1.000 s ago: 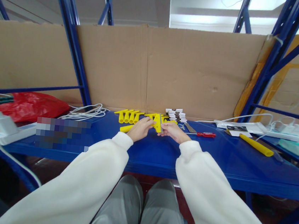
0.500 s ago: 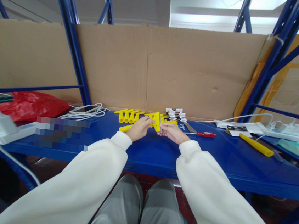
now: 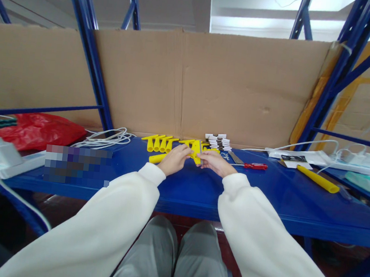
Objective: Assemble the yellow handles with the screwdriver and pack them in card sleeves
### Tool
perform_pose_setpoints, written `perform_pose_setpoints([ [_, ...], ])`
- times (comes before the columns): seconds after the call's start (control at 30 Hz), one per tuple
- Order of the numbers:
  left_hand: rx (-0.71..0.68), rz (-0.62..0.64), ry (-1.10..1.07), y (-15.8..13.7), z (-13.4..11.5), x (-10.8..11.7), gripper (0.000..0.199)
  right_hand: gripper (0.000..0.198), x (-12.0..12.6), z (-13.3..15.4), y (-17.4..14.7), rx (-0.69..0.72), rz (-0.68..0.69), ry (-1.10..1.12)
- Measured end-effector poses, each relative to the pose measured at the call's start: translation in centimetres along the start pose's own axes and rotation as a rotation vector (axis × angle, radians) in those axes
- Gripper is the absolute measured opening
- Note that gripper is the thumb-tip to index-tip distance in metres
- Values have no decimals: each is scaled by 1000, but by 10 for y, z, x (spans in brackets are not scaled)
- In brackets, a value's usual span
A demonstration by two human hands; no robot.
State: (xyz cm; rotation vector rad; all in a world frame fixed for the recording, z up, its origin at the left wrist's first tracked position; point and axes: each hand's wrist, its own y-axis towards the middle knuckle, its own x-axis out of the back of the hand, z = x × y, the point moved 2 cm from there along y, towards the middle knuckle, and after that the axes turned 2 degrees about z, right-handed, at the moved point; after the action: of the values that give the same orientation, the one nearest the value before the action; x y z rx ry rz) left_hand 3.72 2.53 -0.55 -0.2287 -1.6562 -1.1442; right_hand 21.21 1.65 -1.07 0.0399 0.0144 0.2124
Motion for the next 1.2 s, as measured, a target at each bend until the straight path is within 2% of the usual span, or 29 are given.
perform_pose_setpoints([
  [0.1, -14, 30, 4, -1, -1, 2, 25, 8, 0, -2, 1, 33, 4, -80],
  [0.27, -7, 103, -9, -2, 3, -7, 45, 18, 0, -4, 0, 66, 51, -224],
  [0.4, -1, 137, -19, -3, 8, -16, 45, 24, 0, -7, 1, 83, 89, -336],
  [0.57, 17, 176, 12, -2, 6, -16, 44, 25, 10, -7, 6, 59, 100, -441],
  [0.63, 29, 191, 26, -2, 4, -14, 45, 21, 21, -3, 10, 93, 4, -531],
  [0.77, 58, 188, 36, -3, 2, -12, 45, 13, 52, 8, 11, 170, -503, -929],
  [0.8, 59, 184, 35, -3, 2, -11, 45, 17, 60, 8, 11, 141, -585, -1022],
  [0.87, 53, 179, 34, -3, 2, -11, 45, 31, 71, 5, 12, 50, -644, -1136],
  [1.0, 44, 179, 37, -3, 2, -11, 45, 57, 82, -6, 15, -46, -579, -1210],
  [1.2, 44, 182, 32, -3, 2, -11, 45, 62, 76, -9, 16, -75, -437, -1237],
])
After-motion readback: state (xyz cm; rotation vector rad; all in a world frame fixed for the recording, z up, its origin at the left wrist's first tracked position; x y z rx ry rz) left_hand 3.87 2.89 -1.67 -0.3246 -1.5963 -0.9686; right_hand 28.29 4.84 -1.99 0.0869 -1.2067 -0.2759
